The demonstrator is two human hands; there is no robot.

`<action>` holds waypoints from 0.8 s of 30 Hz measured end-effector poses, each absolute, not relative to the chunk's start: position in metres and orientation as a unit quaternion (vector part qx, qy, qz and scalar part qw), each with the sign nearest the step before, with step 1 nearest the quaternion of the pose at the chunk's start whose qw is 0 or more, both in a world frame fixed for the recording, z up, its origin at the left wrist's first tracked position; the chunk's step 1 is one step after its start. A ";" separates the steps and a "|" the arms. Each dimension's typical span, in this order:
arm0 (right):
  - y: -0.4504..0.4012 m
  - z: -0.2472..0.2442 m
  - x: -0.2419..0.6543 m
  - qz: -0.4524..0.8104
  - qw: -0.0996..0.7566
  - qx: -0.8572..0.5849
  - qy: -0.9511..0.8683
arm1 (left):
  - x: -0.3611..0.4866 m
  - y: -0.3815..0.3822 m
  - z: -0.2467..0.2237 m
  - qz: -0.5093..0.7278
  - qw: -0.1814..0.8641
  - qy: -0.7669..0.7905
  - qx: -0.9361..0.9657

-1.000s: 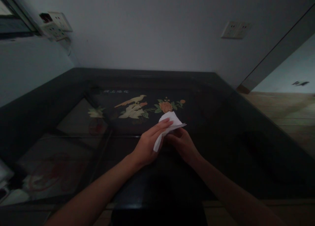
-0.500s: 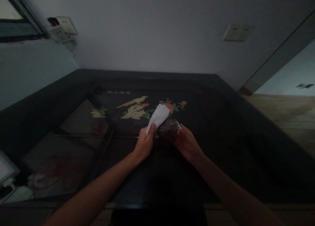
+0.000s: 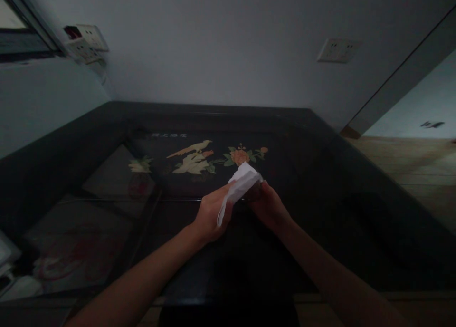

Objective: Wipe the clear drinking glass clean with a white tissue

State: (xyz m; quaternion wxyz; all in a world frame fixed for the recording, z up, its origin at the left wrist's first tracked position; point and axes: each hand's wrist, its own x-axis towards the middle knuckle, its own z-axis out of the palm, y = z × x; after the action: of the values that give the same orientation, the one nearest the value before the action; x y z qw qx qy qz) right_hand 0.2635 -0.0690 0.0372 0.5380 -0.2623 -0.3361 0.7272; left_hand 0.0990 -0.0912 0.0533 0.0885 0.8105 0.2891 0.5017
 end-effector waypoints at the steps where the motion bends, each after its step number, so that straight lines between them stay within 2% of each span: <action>1: -0.070 0.036 0.263 0.735 0.530 -0.260 -0.335 | 0.099 -0.091 0.054 0.495 0.079 0.278 0.820; 9: -0.075 0.041 0.262 0.784 0.473 -0.265 -0.301 | 0.097 -0.081 0.052 0.466 0.079 0.322 0.820; 15: -0.073 0.049 0.267 0.760 0.486 -0.276 -0.332 | 0.095 -0.080 0.051 0.477 0.067 0.341 0.807; 24: -0.071 0.048 0.269 0.743 0.505 -0.277 -0.341 | 0.098 -0.089 0.055 0.523 0.043 0.216 0.824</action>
State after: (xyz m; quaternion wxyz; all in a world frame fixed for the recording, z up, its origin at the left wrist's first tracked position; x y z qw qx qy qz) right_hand 0.2694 -0.0705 0.0481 0.5050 -0.2770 -0.3411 0.7429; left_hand 0.0977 -0.0892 0.0547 0.0426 0.8238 0.2156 0.5226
